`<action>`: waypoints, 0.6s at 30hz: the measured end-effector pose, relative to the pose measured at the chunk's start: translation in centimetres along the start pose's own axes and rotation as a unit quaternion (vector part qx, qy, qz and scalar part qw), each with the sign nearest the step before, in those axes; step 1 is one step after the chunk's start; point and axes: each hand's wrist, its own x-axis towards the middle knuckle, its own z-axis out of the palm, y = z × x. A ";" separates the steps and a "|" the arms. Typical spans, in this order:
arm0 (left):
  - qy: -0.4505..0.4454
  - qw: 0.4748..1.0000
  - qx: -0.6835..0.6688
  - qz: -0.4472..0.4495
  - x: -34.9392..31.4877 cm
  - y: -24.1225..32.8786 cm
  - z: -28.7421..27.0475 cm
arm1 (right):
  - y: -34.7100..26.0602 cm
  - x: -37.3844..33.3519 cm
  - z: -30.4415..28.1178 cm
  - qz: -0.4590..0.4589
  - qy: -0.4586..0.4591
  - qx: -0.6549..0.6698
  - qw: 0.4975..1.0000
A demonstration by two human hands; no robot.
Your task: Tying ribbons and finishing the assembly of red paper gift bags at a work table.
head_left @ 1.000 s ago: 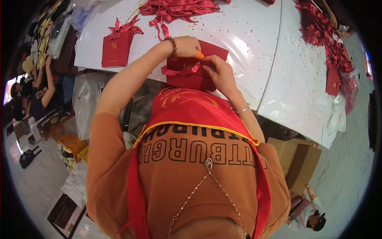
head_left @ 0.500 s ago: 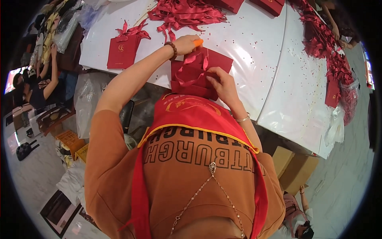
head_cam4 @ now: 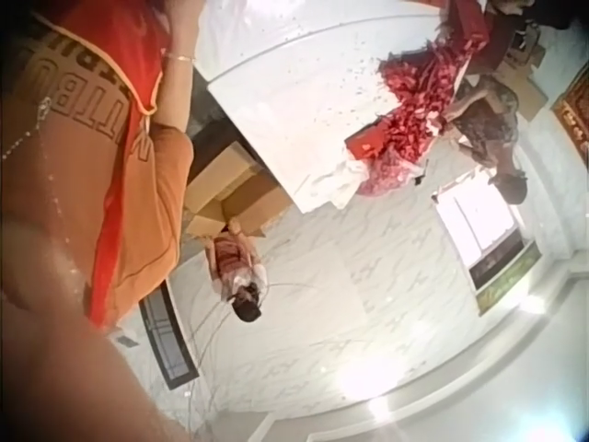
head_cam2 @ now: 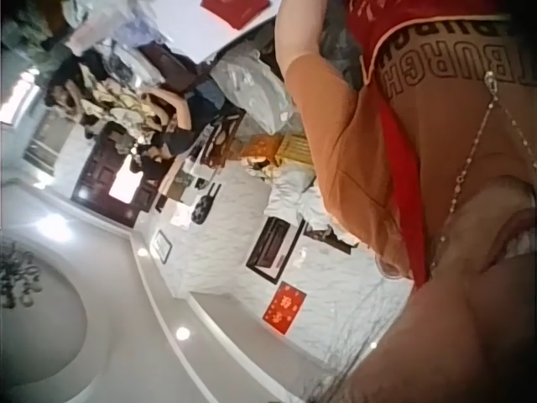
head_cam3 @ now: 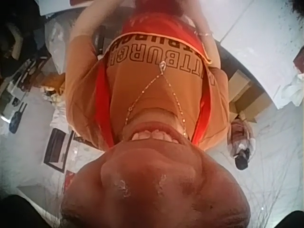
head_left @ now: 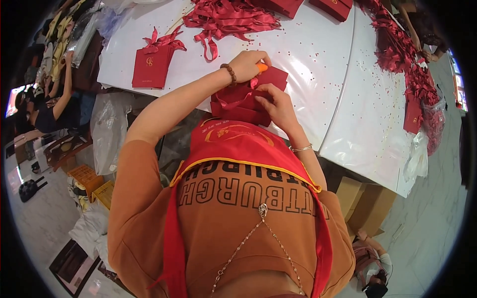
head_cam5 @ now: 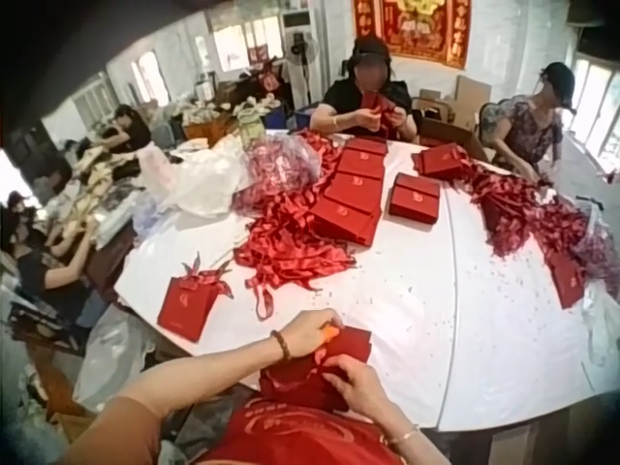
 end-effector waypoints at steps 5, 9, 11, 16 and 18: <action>0.065 0.968 -0.231 -0.066 2.8 3.0 -4.7 | -1.2 0.0 -2.3 -0.026 -0.085 0.007 0.996; 0.033 0.919 -0.391 -0.033 2.1 3.7 -7.0 | -1.9 0.3 -3.7 0.033 -0.081 0.171 0.981; 0.111 0.897 -0.428 -0.021 1.2 4.7 -7.5 | -0.8 0.5 -4.1 0.020 -0.052 0.295 0.954; -0.025 0.940 -0.324 -0.101 -3.0 3.0 -4.2 | -0.8 0.9 -3.3 0.100 0.066 0.458 0.881; -0.054 0.905 -0.415 -0.072 -4.2 1.4 0.0 | 3.0 2.1 -3.2 -0.098 -0.121 0.686 0.711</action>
